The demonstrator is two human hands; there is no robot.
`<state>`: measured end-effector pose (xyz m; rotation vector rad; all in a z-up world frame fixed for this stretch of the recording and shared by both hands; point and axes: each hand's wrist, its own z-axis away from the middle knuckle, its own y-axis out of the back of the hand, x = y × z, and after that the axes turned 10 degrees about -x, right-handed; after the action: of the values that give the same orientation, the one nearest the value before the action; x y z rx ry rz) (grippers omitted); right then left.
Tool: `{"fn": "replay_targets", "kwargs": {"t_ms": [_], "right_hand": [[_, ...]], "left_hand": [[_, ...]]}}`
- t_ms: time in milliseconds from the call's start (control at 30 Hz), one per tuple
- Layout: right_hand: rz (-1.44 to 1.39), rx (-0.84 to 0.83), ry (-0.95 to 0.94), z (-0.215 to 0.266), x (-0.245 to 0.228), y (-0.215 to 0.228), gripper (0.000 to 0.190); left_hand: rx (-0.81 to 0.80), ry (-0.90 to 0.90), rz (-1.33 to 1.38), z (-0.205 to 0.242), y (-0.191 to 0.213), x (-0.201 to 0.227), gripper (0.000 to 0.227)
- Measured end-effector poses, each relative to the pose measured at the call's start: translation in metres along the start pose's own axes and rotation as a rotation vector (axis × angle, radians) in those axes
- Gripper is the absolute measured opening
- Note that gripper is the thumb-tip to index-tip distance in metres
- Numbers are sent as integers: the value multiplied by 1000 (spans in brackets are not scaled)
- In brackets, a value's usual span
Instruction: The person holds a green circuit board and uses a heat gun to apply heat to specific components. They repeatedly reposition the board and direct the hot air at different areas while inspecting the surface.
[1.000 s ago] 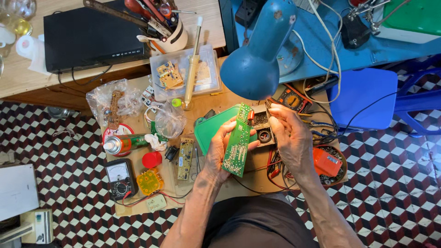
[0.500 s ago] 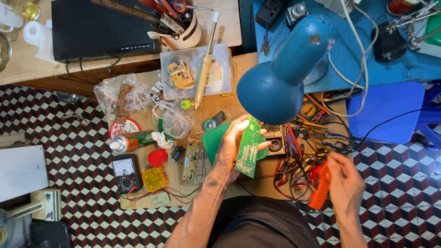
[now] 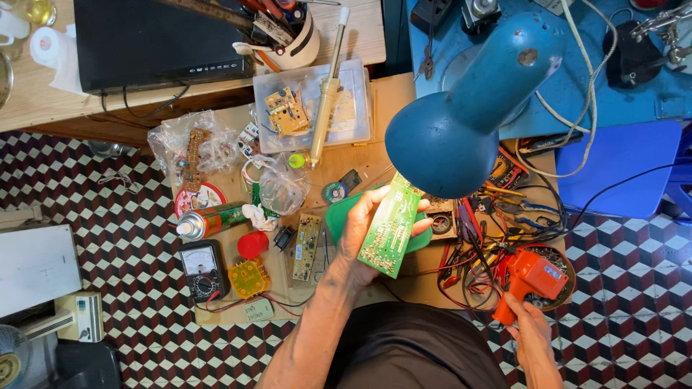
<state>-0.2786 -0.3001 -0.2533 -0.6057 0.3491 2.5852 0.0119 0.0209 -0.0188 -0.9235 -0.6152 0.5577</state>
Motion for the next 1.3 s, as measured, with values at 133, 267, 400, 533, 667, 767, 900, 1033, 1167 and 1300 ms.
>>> {"fn": "replay_targets", "kwargs": {"t_ms": [133, 267, 400, 533, 667, 767, 900, 1033, 1167, 1300], "right_hand": [[277, 35, 19, -5, -9, -5, 53], [351, 89, 36, 6, -25, -16, 60], [549, 220, 112, 27, -48, -28, 65], [612, 252, 73, 49, -66, -32, 63], [413, 211, 133, 57, -73, -31, 52], [171, 144, 157, 61, -70, -28, 45], [-80, 117, 155, 77, -56, -24, 36], [-252, 91, 242, 106, -52, -18, 40], [-201, 139, 601, 155, -75, -19, 37], [134, 300, 1067, 220, -120, -33, 42]], "left_hand": [[-50, 14, 67, 1, 3, 3, 44], [-60, 6, -10, 6, -3, 5, 46], [-52, 5, -163, 15, -10, 5, 52], [-73, -12, -169, 17, -11, 3, 56], [-127, -29, -136, 19, -5, -1, 56], [-159, -9, -59, 21, 0, -2, 55], [-209, -33, -7, 22, 6, -3, 53], [-181, -18, 10, 23, 8, -4, 53], [-165, -18, -124, 25, 6, -5, 55], [-109, -38, -192, 29, 5, -7, 57]]}}
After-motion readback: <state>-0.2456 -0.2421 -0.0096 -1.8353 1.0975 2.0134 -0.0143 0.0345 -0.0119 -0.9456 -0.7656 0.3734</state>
